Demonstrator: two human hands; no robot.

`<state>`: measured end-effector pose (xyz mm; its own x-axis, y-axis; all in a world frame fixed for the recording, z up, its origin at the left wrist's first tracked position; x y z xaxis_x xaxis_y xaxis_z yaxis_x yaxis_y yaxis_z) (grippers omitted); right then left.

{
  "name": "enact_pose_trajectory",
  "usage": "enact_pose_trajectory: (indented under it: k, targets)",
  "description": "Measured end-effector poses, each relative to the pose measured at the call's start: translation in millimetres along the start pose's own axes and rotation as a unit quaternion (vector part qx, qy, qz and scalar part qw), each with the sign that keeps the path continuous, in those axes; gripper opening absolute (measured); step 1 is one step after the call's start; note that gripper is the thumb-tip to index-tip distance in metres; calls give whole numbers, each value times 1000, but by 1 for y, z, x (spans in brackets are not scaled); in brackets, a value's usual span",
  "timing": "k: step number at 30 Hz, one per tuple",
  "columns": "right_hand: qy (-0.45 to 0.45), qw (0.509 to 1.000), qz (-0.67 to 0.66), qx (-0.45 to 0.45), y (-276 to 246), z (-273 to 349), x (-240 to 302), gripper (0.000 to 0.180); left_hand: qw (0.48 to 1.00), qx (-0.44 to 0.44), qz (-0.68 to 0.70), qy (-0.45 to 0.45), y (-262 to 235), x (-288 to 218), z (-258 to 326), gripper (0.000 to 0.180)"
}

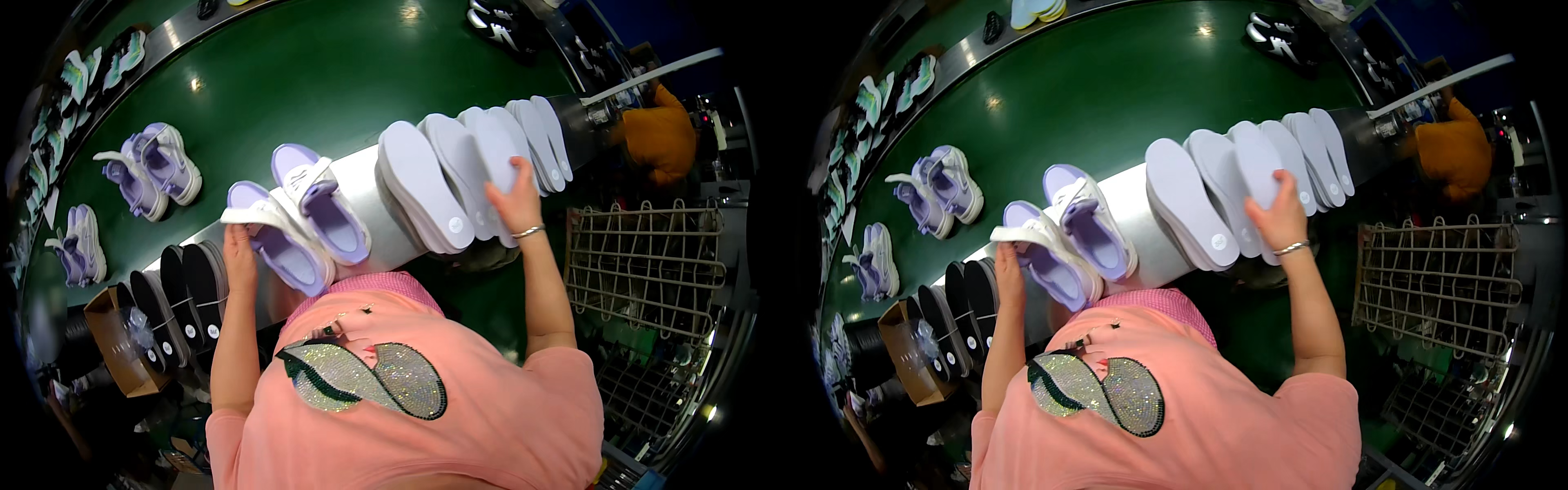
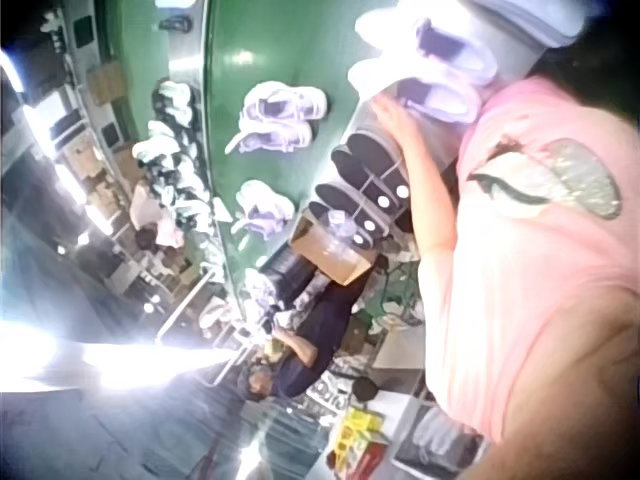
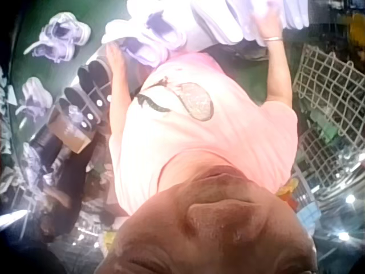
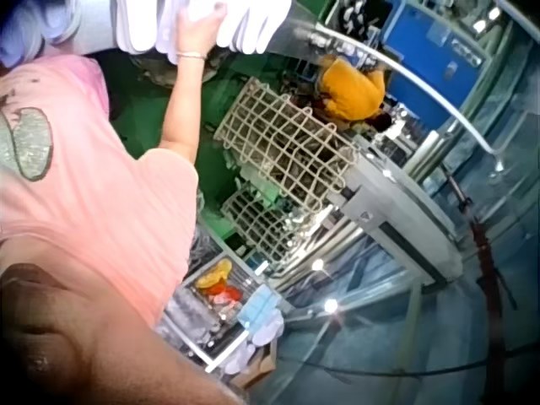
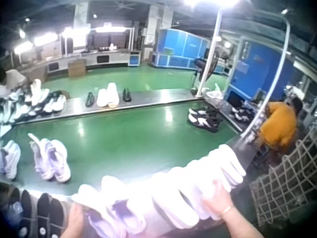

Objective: The person picks up shoes from a conveyor belt, inserts insoles into them by hand, and places the shoes back onto the belt or into boxes.

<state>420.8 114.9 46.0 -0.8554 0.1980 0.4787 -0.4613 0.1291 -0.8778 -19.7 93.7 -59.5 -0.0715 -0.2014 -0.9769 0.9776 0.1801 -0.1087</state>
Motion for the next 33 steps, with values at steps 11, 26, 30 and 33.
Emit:
enact_pose_trajectory:
  k: [11, 26, 30, 33]
  targets:
    - [-313, 905, -26, 288, 62, 80, 186, 38, 995, 1, -102, 19, 10, -24, -8, 21]
    - [-342, 836, 259, 341, 198, 107, 266, 15, 976, -106, -189, 5, -6, -24, -4, 25]
    - [-379, 850, 257, 261, 184, 121, 253, 17, 983, -121, -135, -9, -8, -19, -5, 24]
    - [-376, 836, 307, 255, 146, 129, 247, 16, 985, -117, -128, -11, -8, -20, -5, 25]
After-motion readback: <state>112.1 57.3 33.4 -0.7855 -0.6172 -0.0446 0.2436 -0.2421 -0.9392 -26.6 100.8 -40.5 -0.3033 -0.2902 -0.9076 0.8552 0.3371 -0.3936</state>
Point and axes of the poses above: each hand's wrist, its own z-axis away from the middle knuckle, its own y-axis out of the palm, x = y × z, the point moved 5 cm from there along -z, towards the middle knuckle, and after that the axes turned 5 degrees about x, right-handed, at the moved point
